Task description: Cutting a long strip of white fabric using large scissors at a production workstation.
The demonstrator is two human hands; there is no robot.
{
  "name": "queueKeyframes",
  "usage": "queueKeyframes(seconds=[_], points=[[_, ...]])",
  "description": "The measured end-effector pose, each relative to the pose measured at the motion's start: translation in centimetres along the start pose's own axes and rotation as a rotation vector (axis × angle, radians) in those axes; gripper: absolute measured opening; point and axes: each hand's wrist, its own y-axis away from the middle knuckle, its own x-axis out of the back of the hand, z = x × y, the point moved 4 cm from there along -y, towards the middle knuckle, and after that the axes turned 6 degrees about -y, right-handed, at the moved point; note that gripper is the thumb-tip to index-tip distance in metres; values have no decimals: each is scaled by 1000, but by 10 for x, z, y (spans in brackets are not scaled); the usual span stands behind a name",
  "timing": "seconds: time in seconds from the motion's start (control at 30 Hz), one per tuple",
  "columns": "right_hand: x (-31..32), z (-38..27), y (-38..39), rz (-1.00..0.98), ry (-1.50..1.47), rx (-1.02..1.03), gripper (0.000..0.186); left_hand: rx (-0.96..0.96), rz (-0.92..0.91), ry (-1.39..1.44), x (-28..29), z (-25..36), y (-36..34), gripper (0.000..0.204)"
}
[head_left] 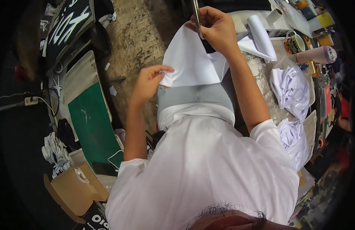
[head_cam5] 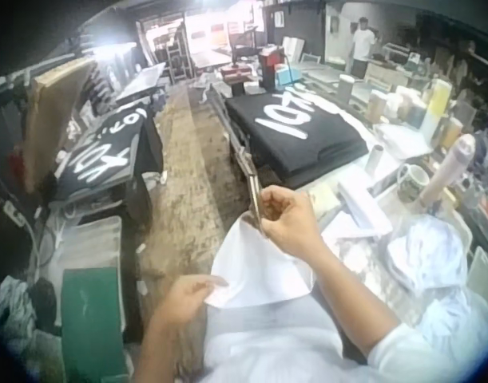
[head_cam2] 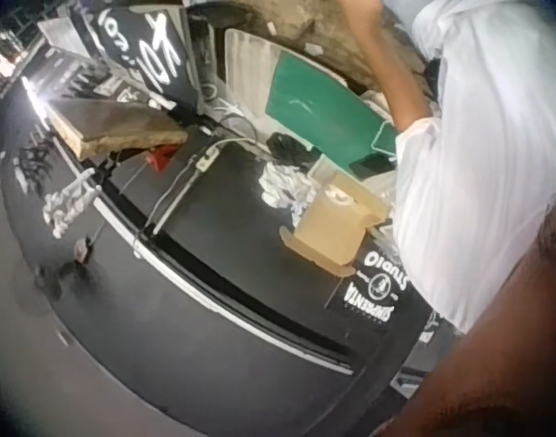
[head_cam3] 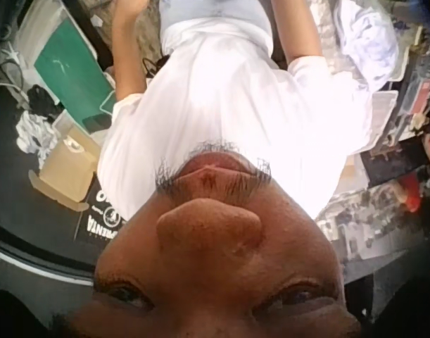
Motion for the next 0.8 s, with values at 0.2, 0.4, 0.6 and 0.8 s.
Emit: queueKeyframes(seconds=[0.2,0.4,0.6,0.8], points=[[-27,-2,46,-105,145,-99,27,177,222,527,-5,-8,-9,31],[-42,11,61,-201,281,-146,31,96,159,514,-7,1,-10,31],[-49,18,71,-241,275,-177,27,111,118,540,-11,2,-9,30],[-49,22,71,-258,374,-109,26,153,156,835,-13,-2,-8,27]])
